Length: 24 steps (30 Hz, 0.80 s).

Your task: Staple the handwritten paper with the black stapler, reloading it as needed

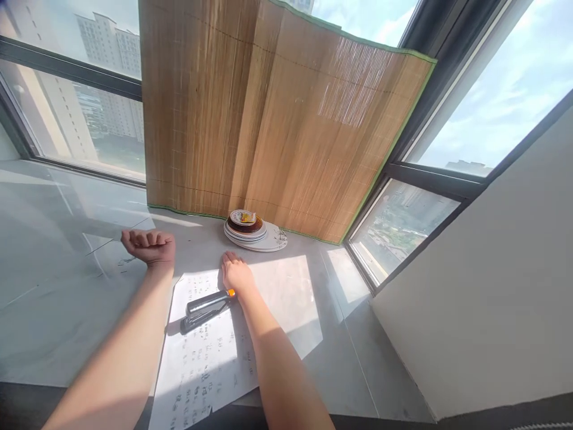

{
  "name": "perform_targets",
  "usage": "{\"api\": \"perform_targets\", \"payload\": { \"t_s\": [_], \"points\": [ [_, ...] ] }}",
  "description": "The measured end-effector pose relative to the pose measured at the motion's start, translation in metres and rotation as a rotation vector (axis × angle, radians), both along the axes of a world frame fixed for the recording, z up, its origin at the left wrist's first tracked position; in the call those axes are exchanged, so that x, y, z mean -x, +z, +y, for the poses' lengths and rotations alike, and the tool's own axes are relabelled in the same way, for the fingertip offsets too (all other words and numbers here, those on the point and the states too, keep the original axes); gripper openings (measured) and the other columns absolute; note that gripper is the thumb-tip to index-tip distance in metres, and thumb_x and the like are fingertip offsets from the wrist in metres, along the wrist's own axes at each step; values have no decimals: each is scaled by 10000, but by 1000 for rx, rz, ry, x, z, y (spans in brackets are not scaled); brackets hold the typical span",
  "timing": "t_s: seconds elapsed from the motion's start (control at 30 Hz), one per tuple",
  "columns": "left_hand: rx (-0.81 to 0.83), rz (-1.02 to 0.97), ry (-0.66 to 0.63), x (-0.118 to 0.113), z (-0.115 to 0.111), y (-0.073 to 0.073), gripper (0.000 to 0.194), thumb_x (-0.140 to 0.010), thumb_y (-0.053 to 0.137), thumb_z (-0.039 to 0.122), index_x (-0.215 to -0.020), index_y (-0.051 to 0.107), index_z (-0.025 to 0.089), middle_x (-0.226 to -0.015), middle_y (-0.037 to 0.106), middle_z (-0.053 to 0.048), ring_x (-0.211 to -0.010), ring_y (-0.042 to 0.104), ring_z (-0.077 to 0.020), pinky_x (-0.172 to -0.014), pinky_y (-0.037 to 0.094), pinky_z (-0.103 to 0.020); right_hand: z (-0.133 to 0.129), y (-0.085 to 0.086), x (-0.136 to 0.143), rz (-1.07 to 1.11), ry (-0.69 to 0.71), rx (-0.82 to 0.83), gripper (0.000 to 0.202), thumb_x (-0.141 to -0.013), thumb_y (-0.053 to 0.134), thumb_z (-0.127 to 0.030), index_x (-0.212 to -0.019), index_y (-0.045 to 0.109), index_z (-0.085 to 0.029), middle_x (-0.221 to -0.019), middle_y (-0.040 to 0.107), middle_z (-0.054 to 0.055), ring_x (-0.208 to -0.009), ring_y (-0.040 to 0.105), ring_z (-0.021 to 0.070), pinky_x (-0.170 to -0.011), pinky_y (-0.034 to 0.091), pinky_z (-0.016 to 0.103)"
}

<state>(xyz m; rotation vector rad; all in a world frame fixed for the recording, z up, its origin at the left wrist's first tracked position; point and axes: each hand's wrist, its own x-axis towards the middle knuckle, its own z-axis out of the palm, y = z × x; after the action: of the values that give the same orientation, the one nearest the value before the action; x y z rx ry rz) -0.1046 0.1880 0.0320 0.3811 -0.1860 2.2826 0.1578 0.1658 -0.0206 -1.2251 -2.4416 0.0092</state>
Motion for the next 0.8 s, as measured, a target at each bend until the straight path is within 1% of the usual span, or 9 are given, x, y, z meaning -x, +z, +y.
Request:
{"api": "perform_targets", "payload": {
  "t_s": [0.1,0.23,0.3,0.4,0.5,0.57,0.63,0.73,0.8],
  "points": [
    [-31,41,5,6,0,-1,679,-1232,362,500,-686,103,191,-658,-118,59,-590,-105,-145,-446,30,-288,0,2,17,23,-25,12,570,-1107,404,-132,-1651,570,-161,-1685,587,185,-1605,538,285,-1260,511,500],
    [-25,8,-51,5,-3,3,622,-1238,276,432,-693,92,194,-706,-142,56,-625,-136,-151,-451,-2,-299,-2,-2,-2,20,-136,16,569,-1134,396,-158,-1690,516,-123,-1738,506,224,-1646,481,304,-1334,419,523],
    [6,9,-103,2,-5,6,616,-1232,272,426,-693,84,195,-729,-158,57,-637,-148,-152,-456,-22,-299,-3,-5,-22,12,-200,24,559,-1151,372,-165,-1687,505,-82,-1740,501,236,-1645,481,300,-1344,397,519],
    [67,99,-213,-2,-5,5,654,-1202,384,434,-681,69,196,-722,-167,64,-625,-150,-144,-460,-20,-293,-6,-10,-65,-12,-306,45,540,-1152,360,-160,-1655,526,-53,-1740,512,218,-1638,484,290,-1337,406,508],
    [151,259,-327,-10,-1,3,710,-1138,529,434,-662,57,203,-679,-148,82,-594,-132,-132,-440,37,-266,-9,-17,-118,-46,-382,46,541,-1129,372,-150,-1622,591,-111,-1725,543,189,-1624,508,297,-1341,409,493],
    [219,409,-402,-25,2,2,730,-1081,616,428,-639,78,212,-626,-98,94,-541,-72,-120,-426,113,-239,-11,-23,-148,-32,-428,14,535,-1131,367,-178,-1603,612,-112,-1706,564,200,-1610,526,306,-1330,423,494],
    [271,611,-468,-51,4,1,716,-1013,708,433,-607,158,222,-560,22,102,-484,59,-106,-432,206,-215,-13,-27,-166,-16,-447,-15,530,-1127,367,-188,-1581,630,-115,-1677,597,197,-1600,536,303,-1323,431,480],
    [300,998,-487,-105,1,-4,591,-932,800,535,-621,408,221,-537,312,81,-484,288,-96,-478,326,-199,-12,-27,-169,-3,-434,-26,500,-1121,394,-192,-1540,660,-130,-1652,623,185,-1575,557,292,-1313,437,450],
    [337,1298,-398,-139,-4,-11,484,-920,770,599,-710,585,204,-639,560,3,-568,482,-134,-553,432,-230,-10,-23,-163,12,-423,-20,466,-1115,427,-194,-1501,681,-133,-1637,632,192,-1549,578,293,-1301,446,440]
  ]
}}
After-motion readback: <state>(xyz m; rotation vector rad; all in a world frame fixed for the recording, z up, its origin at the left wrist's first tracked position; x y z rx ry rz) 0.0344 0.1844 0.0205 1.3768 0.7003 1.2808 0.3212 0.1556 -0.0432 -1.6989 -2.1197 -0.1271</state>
